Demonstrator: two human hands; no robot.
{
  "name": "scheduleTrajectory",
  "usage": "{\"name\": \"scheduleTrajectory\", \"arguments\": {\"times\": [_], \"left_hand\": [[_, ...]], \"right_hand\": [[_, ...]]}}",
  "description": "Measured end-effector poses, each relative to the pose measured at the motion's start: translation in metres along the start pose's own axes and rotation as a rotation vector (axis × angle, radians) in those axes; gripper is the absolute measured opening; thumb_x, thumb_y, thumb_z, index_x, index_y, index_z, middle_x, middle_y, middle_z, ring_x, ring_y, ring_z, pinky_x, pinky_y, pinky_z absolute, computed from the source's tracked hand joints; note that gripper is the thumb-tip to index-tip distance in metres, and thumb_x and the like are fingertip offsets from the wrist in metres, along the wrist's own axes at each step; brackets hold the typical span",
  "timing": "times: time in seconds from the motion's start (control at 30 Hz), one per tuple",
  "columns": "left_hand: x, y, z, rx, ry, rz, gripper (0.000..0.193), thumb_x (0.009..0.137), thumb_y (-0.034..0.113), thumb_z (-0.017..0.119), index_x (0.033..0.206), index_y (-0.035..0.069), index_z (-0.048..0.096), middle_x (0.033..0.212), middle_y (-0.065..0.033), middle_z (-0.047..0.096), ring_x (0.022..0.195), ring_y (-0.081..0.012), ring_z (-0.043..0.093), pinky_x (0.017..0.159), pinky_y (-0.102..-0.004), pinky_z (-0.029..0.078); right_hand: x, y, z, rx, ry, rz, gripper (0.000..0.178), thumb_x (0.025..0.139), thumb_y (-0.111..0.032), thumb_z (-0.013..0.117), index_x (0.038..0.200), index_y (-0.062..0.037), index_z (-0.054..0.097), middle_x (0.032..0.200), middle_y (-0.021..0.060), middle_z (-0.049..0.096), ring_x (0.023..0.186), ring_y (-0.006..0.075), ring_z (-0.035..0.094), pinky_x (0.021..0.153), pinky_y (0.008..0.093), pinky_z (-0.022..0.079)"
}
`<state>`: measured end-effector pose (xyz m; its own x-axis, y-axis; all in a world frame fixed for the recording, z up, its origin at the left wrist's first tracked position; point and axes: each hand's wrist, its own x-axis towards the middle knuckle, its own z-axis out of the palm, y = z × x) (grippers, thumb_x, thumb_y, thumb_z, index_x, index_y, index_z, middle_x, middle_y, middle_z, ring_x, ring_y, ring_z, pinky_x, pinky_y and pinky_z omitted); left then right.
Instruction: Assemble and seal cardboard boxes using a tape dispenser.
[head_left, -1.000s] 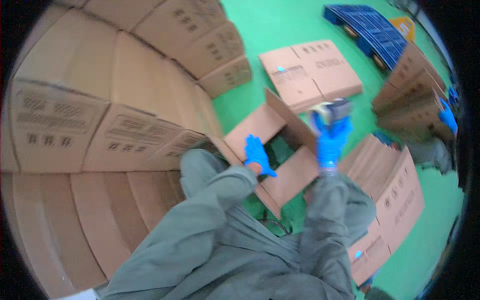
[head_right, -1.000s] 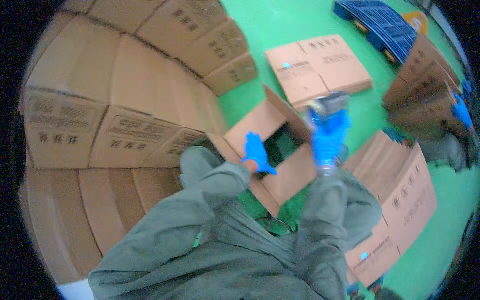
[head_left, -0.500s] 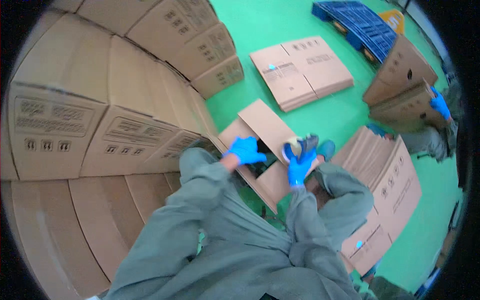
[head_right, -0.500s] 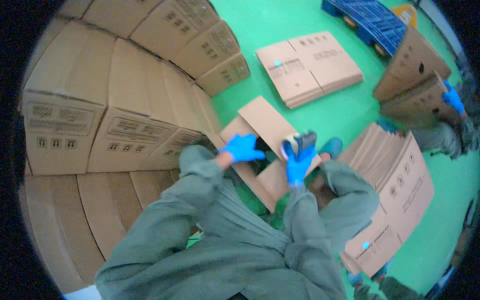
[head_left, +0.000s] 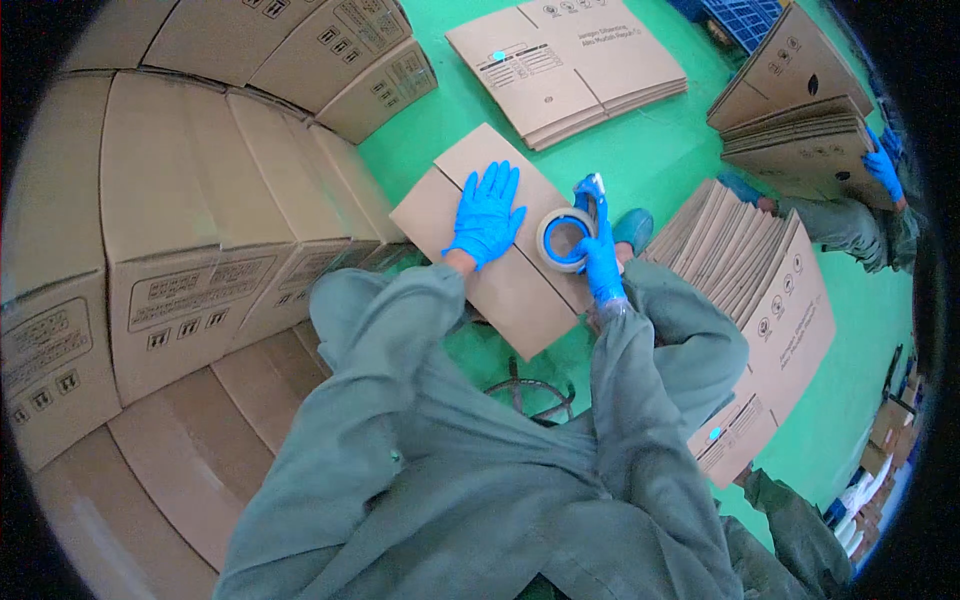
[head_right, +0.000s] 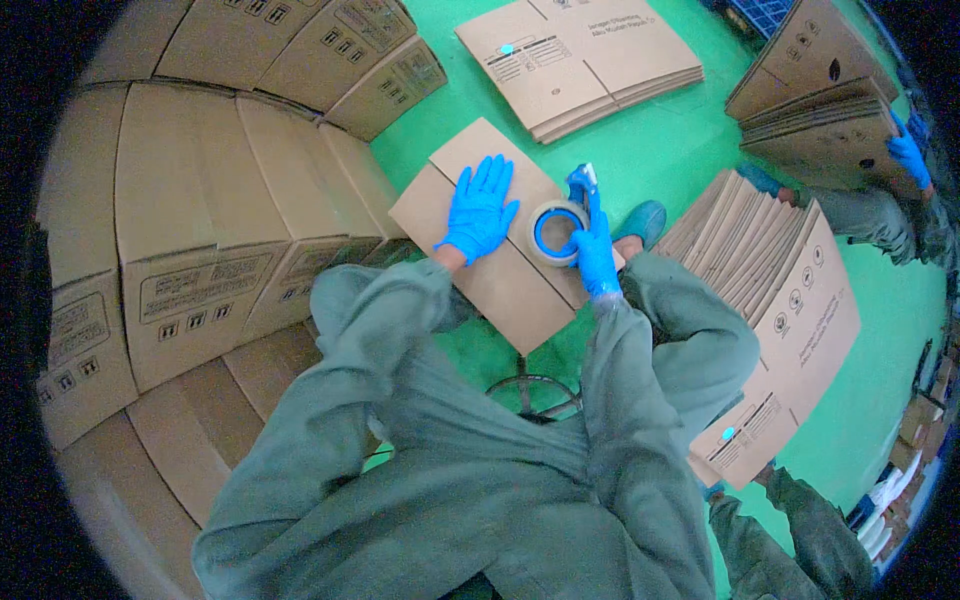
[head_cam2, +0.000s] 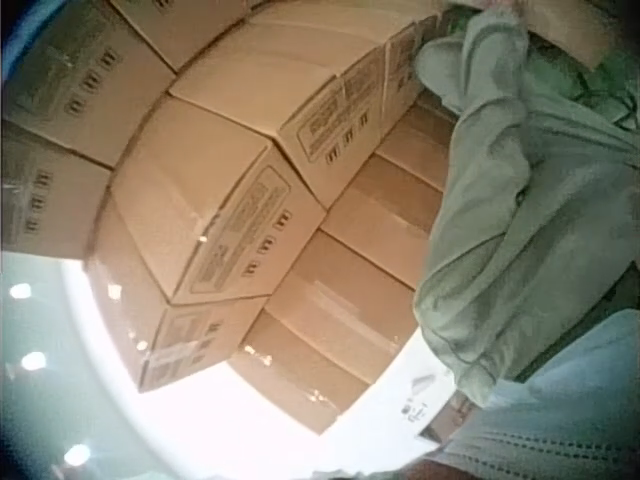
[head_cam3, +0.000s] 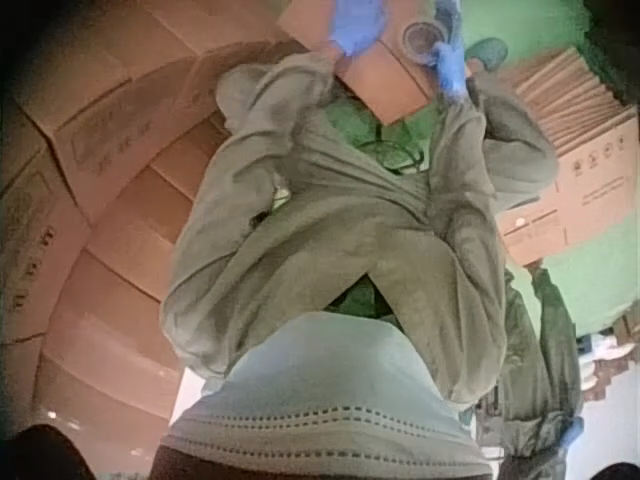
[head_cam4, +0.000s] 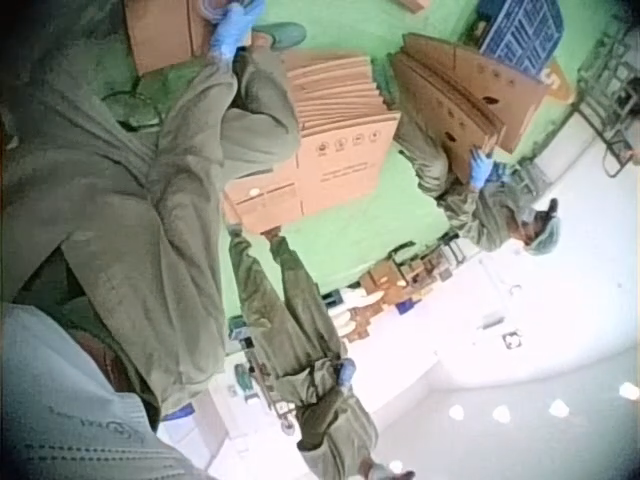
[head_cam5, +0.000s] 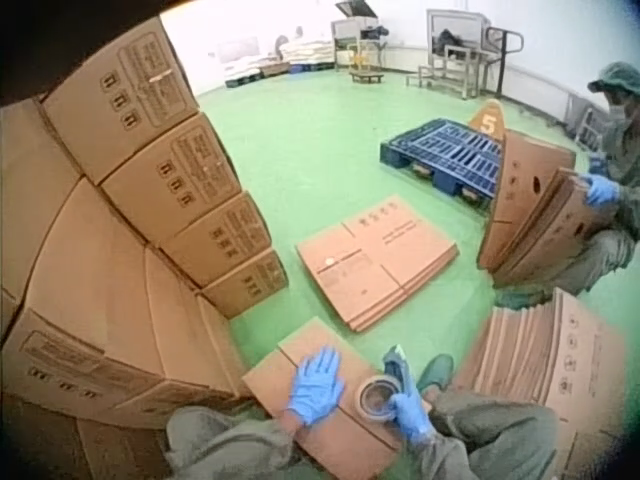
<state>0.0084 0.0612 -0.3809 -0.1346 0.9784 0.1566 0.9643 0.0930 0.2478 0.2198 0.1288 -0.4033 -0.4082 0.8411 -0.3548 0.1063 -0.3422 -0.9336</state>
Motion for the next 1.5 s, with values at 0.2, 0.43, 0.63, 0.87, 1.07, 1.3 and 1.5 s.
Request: {"name": "scheduleTrajectory", "arguments": {"times": [0.2,0.43,0.63,0.87,1.07,1.3,1.5], "left_hand": [[0.011,-0.015,0.030,0.022,-0.077,-0.001,0.062,0.091,0.032,0.046,0.144,0.007,0.027,0.150,-0.0136,0.026,0.139,-0.0317,0.022,0.113,-0.0489,0.016],[0.004,-0.022,0.055,-0.050,-0.082,-0.009,0.064,0.091,0.035,0.046,0.145,0.008,0.025,0.151,-0.0142,0.022,0.140,-0.0306,0.019,0.113,-0.0494,0.014],[0.029,-0.029,0.004,-0.274,-0.136,-0.083,0.052,0.093,0.038,0.044,0.133,0.005,0.044,0.134,-0.0189,0.045,0.122,-0.0318,0.044,0.102,-0.0448,0.034],[0.045,0.001,-0.062,-0.509,-0.472,-0.091,0.066,0.085,0.062,0.042,0.079,0.001,0.069,0.088,-0.0248,0.064,0.082,-0.0376,0.062,0.076,-0.0451,0.048],[0.030,-0.018,-0.037,-0.726,-0.504,-0.277,0.070,0.078,0.067,0.051,0.081,-0.002,0.068,0.089,-0.0257,0.064,0.083,-0.0389,0.062,0.078,-0.0450,0.048],[0.076,-0.153,-0.015,-0.297,-0.024,-0.420,0.053,0.086,0.052,0.046,0.080,0.005,0.070,0.080,-0.0185,0.066,0.073,-0.0398,0.062,0.067,-0.0490,0.049],[0.098,-0.255,0.042,-0.145,-0.182,-0.532,0.053,0.085,0.052,0.047,0.075,0.005,0.070,0.080,-0.0197,0.065,0.075,-0.0380,0.063,0.069,-0.0484,0.048]], "right_hand": [[-0.032,-0.033,0.024,-0.362,0.127,-0.380,0.078,0.069,-0.006,0.061,0.141,-0.0054,0.032,0.103,0.0124,0.054,0.082,0.0242,0.059,0.066,0.0358,0.051],[-0.086,-0.028,0.058,-0.981,0.048,-0.276,0.080,0.069,-0.008,0.062,0.142,-0.0258,0.035,0.090,0.0143,0.049,0.072,0.0361,0.058,0.061,0.0464,0.049],[-0.080,-0.032,0.064,-0.965,0.038,-0.364,0.082,0.069,-0.007,0.060,0.143,-0.0270,0.033,0.091,0.0160,0.049,0.078,0.0383,0.057,0.066,0.0467,0.048],[-0.086,-0.043,0.067,-1.027,0.002,-0.356,0.071,0.079,-0.019,0.064,0.143,-0.0185,0.033,0.096,0.0235,0.050,0.082,0.0427,0.056,0.071,0.0475,0.046],[-0.085,-0.049,0.069,-1.079,-0.038,-0.424,0.085,0.070,-0.009,0.064,0.145,-0.0265,0.028,0.094,0.0200,0.048,0.077,0.0413,0.057,0.065,0.0499,0.047],[-0.046,-0.103,0.122,-1.176,-0.288,-0.215,0.086,0.068,-0.007,0.064,0.144,-0.0245,0.028,0.094,0.0223,0.052,0.078,0.0407,0.059,0.066,0.0477,0.049],[0.038,-0.112,0.189,-1.348,-0.432,-0.137,0.079,0.069,-0.014,0.065,0.140,-0.0223,0.030,0.098,0.0244,0.056,0.084,0.0419,0.061,0.069,0.0481,0.052]]}}
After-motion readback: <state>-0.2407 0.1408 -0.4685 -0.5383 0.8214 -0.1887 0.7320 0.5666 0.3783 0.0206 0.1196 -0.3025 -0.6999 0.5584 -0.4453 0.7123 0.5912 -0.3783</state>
